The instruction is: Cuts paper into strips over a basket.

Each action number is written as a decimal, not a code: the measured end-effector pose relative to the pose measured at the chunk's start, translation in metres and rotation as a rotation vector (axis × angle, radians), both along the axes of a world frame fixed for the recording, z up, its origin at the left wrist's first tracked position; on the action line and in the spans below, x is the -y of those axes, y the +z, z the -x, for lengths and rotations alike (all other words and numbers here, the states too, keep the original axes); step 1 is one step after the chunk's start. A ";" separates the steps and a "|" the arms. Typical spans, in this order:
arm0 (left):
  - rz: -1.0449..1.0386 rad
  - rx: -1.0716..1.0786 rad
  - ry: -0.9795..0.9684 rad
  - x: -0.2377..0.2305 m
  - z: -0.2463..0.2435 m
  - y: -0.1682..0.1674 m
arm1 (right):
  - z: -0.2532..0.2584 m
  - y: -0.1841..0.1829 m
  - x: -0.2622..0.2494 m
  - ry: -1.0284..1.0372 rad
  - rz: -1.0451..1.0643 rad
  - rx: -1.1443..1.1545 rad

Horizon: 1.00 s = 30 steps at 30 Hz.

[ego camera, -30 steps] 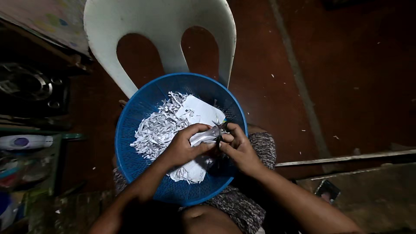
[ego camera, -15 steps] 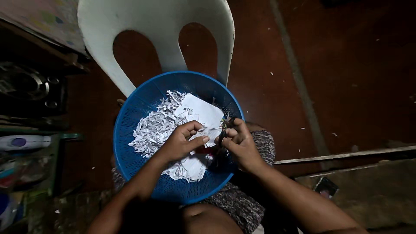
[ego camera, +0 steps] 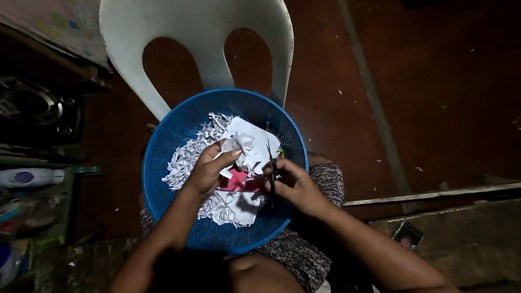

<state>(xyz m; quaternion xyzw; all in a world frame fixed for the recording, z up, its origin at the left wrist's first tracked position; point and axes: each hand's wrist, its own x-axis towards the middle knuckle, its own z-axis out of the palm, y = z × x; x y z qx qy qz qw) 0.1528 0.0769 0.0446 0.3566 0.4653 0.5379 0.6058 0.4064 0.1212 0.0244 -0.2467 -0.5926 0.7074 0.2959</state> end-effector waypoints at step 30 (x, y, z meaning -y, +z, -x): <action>-0.062 -0.025 -0.229 0.003 0.003 -0.004 | 0.000 -0.002 0.006 0.114 -0.110 0.045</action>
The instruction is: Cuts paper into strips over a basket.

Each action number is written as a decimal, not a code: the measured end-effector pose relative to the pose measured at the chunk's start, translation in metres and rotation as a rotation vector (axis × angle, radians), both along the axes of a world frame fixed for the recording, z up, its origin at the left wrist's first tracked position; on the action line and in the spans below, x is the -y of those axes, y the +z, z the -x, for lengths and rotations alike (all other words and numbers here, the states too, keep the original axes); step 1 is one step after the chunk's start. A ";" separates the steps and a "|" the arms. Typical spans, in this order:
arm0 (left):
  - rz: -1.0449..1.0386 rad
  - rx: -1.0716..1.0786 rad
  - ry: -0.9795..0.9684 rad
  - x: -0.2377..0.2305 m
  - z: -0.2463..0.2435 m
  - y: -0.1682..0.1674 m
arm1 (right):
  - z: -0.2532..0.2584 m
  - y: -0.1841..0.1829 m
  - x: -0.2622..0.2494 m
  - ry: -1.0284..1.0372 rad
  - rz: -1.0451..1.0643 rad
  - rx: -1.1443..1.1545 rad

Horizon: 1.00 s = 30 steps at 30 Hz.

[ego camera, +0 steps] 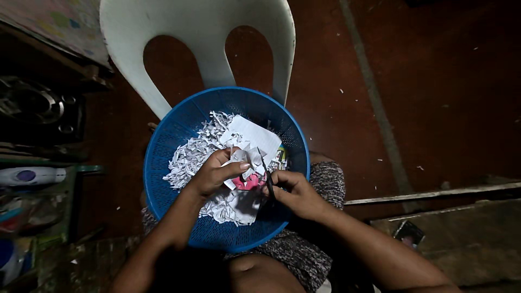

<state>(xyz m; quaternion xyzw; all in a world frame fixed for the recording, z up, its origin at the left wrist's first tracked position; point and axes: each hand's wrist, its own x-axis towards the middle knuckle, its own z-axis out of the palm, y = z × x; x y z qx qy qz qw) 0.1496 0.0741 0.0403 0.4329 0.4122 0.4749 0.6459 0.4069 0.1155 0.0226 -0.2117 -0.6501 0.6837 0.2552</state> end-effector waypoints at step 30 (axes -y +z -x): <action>-0.040 -0.001 0.005 0.001 0.001 0.000 | 0.000 0.003 0.000 0.069 0.000 0.061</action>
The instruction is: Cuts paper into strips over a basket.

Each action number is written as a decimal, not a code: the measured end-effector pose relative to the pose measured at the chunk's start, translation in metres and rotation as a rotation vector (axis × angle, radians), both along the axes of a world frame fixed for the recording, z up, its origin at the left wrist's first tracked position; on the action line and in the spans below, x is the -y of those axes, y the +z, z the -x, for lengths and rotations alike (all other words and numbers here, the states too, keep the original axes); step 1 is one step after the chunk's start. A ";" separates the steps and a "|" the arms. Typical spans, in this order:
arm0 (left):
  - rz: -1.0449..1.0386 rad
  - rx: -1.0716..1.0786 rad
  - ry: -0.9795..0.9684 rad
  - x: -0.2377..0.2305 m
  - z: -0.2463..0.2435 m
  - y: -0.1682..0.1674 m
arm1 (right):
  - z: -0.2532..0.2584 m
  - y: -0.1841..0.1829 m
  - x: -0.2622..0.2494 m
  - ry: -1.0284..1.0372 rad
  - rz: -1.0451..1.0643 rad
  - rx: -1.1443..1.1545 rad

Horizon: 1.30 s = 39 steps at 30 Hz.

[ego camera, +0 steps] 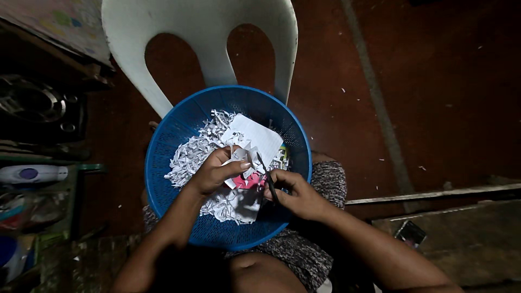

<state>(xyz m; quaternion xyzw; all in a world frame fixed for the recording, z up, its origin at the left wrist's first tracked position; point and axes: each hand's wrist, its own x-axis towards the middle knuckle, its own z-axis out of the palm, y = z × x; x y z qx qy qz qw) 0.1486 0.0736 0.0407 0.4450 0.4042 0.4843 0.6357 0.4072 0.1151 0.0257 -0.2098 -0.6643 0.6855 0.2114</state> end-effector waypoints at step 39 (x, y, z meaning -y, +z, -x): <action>-0.011 -0.055 0.009 0.000 0.007 0.002 | -0.001 0.000 -0.003 0.064 0.044 -0.032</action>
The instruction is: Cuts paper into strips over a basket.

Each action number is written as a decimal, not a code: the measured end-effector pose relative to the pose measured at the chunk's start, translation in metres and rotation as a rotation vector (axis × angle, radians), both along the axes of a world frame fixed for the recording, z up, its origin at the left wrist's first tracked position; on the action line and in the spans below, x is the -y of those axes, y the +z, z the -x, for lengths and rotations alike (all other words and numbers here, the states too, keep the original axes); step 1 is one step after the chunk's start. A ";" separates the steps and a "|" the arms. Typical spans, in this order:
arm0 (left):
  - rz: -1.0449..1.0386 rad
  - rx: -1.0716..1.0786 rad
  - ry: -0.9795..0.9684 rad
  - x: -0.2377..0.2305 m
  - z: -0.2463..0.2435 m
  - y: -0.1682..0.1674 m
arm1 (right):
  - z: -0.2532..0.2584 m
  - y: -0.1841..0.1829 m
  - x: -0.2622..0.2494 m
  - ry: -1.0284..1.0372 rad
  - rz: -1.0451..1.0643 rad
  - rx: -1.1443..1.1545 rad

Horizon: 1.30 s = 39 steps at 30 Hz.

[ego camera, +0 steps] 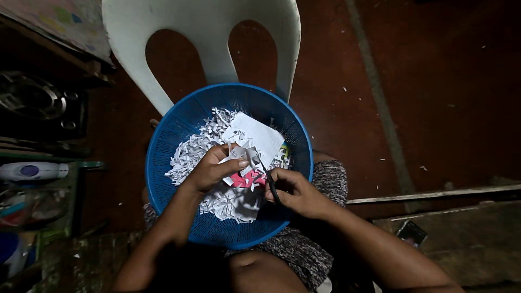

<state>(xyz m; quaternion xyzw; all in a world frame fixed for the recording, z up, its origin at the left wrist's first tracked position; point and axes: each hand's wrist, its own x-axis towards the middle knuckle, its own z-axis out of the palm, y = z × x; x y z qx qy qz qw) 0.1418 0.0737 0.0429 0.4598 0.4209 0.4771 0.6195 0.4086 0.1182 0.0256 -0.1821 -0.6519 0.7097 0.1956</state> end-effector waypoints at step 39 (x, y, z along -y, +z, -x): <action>-0.123 -0.249 -0.180 -0.001 0.026 0.007 | -0.001 0.001 -0.003 0.039 0.028 0.036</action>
